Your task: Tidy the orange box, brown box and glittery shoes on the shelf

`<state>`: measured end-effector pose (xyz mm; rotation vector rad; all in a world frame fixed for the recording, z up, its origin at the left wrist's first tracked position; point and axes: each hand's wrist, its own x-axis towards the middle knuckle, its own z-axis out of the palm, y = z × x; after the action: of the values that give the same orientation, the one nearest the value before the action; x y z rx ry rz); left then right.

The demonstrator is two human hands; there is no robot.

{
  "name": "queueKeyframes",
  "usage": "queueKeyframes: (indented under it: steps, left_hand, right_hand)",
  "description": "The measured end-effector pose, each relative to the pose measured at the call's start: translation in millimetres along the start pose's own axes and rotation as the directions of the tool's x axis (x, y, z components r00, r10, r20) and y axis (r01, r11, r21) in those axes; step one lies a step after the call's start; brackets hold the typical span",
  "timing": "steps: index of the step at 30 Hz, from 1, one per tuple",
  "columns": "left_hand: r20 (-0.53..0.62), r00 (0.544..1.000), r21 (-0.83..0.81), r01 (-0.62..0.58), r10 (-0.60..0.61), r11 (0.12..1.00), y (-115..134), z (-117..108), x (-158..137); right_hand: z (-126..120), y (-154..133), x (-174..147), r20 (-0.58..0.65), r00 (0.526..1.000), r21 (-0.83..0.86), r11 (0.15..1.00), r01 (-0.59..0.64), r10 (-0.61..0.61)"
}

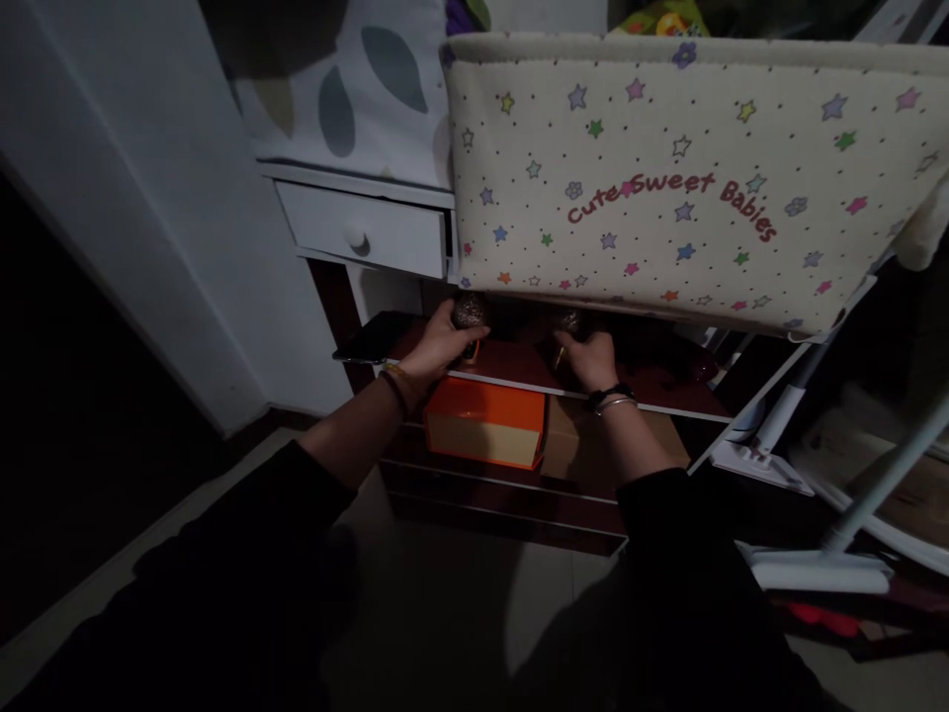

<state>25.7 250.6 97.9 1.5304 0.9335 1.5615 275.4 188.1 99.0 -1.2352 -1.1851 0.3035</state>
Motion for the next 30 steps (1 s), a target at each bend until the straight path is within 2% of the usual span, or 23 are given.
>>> queueKeyframes:
  steps: [2,4,8,11,17,21,25,28,30]
  left_hand:
    - [0.053,0.997,-0.016,0.05,-0.049,0.999,4.4,-2.5,-1.2]
    - [0.107,0.991,-0.058,0.087,-0.08,0.995,7.9,-5.1,-2.3]
    - [0.176,0.978,-0.131,0.138,-0.114,0.982,10.2,-7.5,-2.4]
    - [0.195,0.975,-0.175,0.14,-0.105,0.975,8.7,-7.4,-0.8]
    - [0.188,0.98,-0.241,0.114,-0.069,0.964,2.3,-10.9,1.4]
    - [0.183,0.981,-0.257,0.109,-0.063,0.96,4.0,-12.9,4.6]
    - [0.218,0.973,-0.21,0.129,-0.082,0.969,6.9,-12.7,8.0]
    - [0.261,0.965,-0.212,0.087,-0.029,0.973,1.4,-13.8,7.2]
    - [0.244,0.97,-0.243,0.052,0.009,0.969,-5.2,-15.0,5.6]
  right_hand:
    - [8.0,-8.5,-9.0,0.095,0.995,0.019,1.0,0.013,-0.014]
    - [17.5,-15.4,-18.0,0.141,0.99,0.114,0.993,-0.012,-0.004]
    - [34.2,-16.3,-25.5,0.179,0.97,0.3,0.93,-0.212,0.163]
    - [40.3,-11.8,-22.8,0.232,0.952,0.335,0.902,-0.273,0.202]
    - [49.3,-23.4,-23.9,0.137,0.978,0.365,0.91,-0.196,0.156]
    - [66.6,-29.7,-27.0,0.09,0.991,0.372,0.92,-0.122,0.095]
    - [86.8,-20.8,-27.8,0.069,0.996,0.253,0.965,-0.067,0.051]
    - [92.6,-14.7,-32.0,0.028,1.0,0.142,0.99,-0.011,0.007]
    - [91.3,-13.6,-35.4,0.02,1.0,0.1,0.995,0.003,-0.005]
